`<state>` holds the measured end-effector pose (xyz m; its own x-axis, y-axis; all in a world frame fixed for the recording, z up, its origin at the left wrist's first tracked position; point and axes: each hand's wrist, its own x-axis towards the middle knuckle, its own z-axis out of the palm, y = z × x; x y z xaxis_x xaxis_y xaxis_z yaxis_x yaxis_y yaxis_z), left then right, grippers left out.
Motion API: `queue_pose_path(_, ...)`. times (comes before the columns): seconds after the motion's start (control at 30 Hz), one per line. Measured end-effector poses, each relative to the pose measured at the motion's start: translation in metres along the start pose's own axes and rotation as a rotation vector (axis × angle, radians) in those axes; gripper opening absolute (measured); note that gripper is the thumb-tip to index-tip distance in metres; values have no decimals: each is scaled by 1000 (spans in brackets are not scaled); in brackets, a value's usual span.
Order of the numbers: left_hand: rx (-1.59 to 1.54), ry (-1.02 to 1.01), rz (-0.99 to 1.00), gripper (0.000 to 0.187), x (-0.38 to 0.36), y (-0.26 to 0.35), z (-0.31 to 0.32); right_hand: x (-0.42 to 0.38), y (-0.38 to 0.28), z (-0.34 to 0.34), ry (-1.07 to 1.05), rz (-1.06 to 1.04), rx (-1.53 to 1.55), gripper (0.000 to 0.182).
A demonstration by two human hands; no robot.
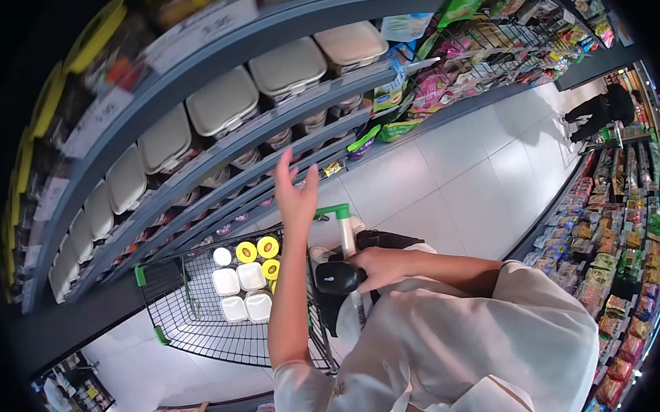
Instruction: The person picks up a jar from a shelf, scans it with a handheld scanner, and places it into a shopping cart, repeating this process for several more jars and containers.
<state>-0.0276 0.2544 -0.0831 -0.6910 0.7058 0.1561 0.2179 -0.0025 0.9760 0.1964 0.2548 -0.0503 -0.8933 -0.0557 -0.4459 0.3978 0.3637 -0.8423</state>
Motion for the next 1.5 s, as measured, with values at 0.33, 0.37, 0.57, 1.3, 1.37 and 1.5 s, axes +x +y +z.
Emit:
queue_pose_path(0.33, 176, 431, -48, 65, 71, -2, 139, -68, 14, -33, 41, -211, -57, 65)
queue_pose_path(0.37, 256, 461, -72, 65, 74, 0, 145, -74, 18, -36, 38, -193, -66, 67)
queue_pose_path(0.57, 597, 610, 67, 46, 106, -20, 159, -100, 39, -62, 173, -186, 42, 66)
queue_pose_path(1.3, -623, 145, -482, 54, -48, 35, 76, -147, 56, -136, 589, -88, 463, 47)
queue_pose_path(1.37, -835, 98, -579, 50, -65, 57, 63, -153, 36, -145, 531, -115, 419, 53)
queue_pose_path(1.5, -972, 121, -662, 67, -92, 77, 53, -155, 13, -151, 449, -260, 217, 53)
